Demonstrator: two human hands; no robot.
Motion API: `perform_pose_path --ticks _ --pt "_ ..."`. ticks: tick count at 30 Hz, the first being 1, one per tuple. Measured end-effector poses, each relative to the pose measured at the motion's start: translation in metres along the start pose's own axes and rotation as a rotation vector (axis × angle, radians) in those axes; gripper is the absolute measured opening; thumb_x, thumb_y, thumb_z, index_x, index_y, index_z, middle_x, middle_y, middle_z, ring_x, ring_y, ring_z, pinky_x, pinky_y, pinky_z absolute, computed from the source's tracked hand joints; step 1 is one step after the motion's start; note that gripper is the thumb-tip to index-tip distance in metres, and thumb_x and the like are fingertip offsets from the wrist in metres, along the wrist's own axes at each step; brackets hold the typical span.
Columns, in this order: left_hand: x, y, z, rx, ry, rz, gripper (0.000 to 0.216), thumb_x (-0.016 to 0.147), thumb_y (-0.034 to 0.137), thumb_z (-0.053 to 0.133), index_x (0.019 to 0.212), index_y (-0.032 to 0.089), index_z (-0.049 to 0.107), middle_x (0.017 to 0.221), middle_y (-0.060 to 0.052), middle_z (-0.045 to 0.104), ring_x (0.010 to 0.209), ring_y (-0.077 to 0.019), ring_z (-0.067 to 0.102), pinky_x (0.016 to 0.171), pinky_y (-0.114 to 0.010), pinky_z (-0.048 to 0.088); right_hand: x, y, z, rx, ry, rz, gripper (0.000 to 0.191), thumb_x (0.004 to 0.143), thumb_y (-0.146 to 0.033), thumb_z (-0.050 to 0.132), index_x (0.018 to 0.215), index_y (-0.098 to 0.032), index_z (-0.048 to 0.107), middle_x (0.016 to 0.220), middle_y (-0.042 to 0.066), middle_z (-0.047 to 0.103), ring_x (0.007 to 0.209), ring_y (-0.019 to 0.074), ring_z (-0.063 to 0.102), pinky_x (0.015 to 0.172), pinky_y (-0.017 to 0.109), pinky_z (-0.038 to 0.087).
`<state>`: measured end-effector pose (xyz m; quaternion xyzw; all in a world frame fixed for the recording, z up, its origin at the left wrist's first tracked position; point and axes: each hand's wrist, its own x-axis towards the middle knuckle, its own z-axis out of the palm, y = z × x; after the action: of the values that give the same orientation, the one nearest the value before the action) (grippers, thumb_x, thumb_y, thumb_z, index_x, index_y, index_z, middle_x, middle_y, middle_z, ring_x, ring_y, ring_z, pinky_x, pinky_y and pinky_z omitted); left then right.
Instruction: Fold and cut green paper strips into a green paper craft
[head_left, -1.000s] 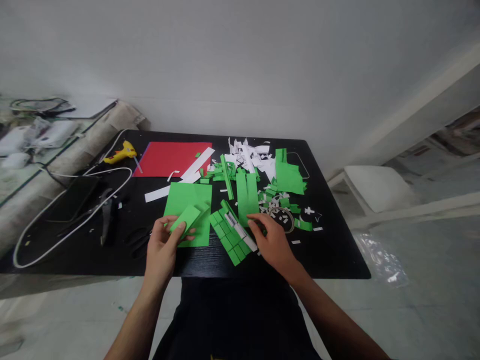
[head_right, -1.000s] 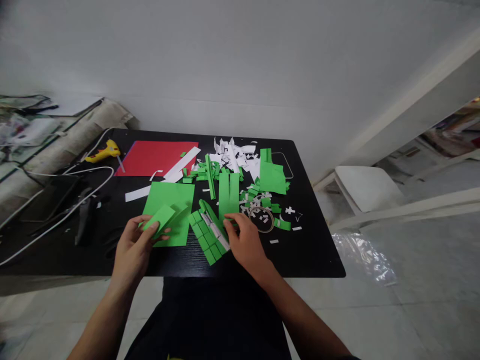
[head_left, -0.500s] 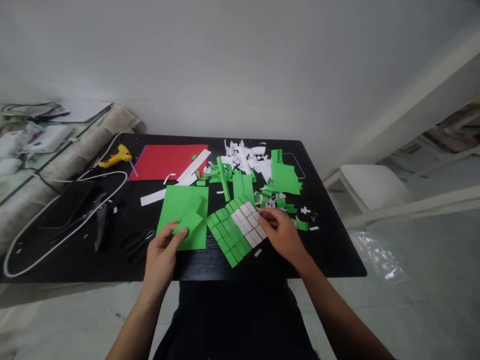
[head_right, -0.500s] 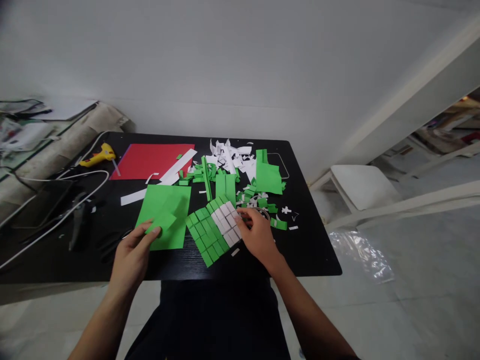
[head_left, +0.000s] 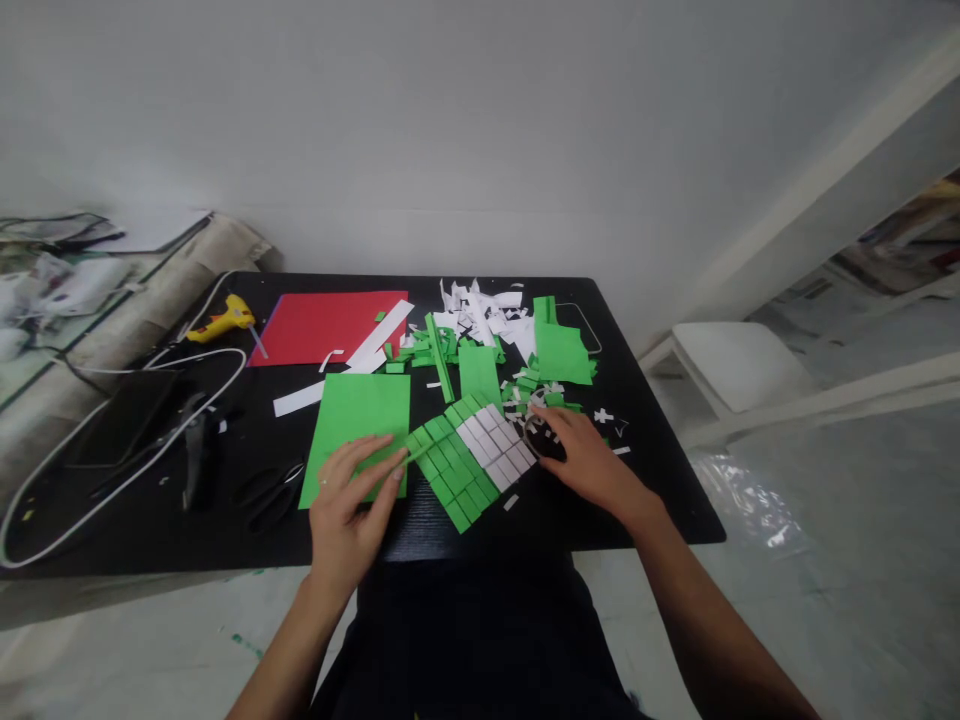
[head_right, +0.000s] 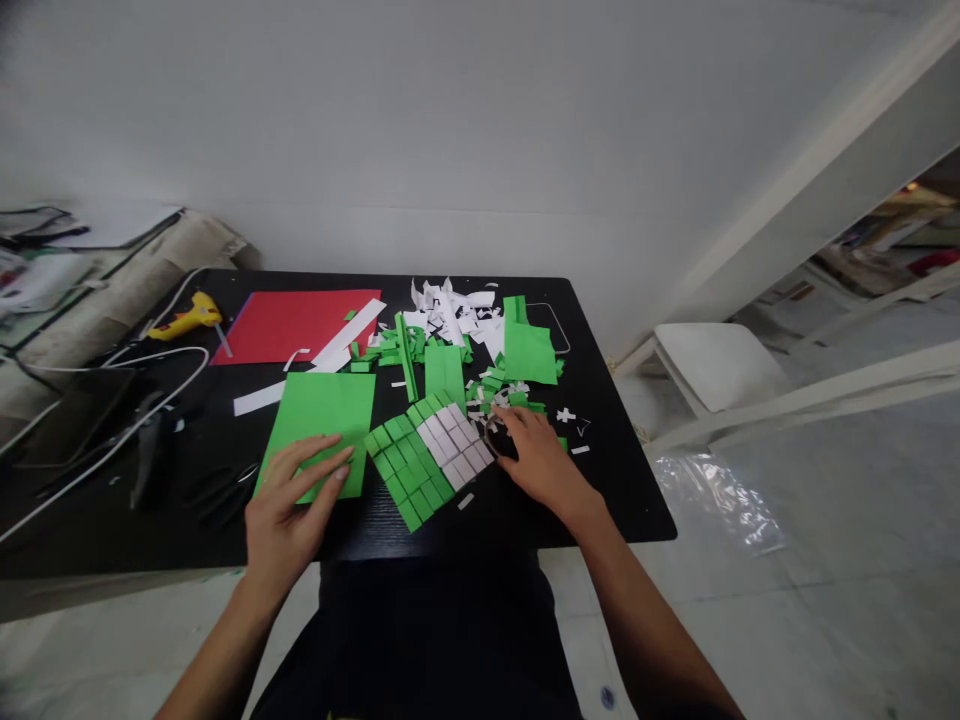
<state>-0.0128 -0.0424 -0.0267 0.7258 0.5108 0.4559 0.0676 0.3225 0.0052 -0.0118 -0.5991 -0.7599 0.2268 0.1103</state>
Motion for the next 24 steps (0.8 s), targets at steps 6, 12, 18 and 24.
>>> perform_pose_path --ticks 6,12,18,24 --pt "-0.010 0.008 0.017 0.082 -0.298 0.130 0.042 0.098 0.014 0.059 0.135 0.032 0.068 0.146 -0.009 0.063 0.140 -0.0323 0.054 0.116 -0.061 0.042 0.004 -0.006 -0.013 0.035 0.297 -0.013 0.064 0.088 -0.028 0.068 0.150 -0.029 0.053 0.126 0.015 0.056 0.119 0.0364 0.060 0.103 0.059 0.054" --pt "-0.001 -0.019 -0.034 0.026 -0.317 0.022 0.034 0.098 0.025 0.057 0.130 0.026 0.068 0.143 -0.011 0.065 0.134 -0.0300 0.059 0.112 -0.052 0.048 0.005 -0.014 -0.021 0.569 0.413 -0.030 0.058 0.091 -0.041 0.072 0.145 -0.032 0.055 0.135 0.011 0.057 0.115 0.0299 0.066 0.093 0.047 0.062" --pt "0.008 -0.078 -0.104 0.562 -0.417 -0.388 0.031 0.090 0.039 0.052 0.101 0.019 0.072 0.102 -0.015 0.075 0.097 -0.0355 0.072 0.086 -0.048 0.056 0.002 -0.033 -0.013 0.915 0.200 -0.074 0.050 0.097 -0.040 0.066 0.144 -0.033 0.052 0.138 0.011 0.061 0.115 0.0282 0.069 0.099 0.051 0.060" --pt "0.006 -0.096 -0.118 0.527 -0.588 -0.474 0.032 0.082 0.042 0.060 0.104 0.021 0.068 0.107 -0.011 0.076 0.102 -0.0341 0.073 0.091 -0.046 0.056 -0.001 -0.054 -0.014 1.039 0.017 -0.135 0.049 0.095 -0.041 0.069 0.141 -0.036 0.054 0.148 0.010 0.055 0.129 0.0318 0.063 0.101 0.053 0.060"
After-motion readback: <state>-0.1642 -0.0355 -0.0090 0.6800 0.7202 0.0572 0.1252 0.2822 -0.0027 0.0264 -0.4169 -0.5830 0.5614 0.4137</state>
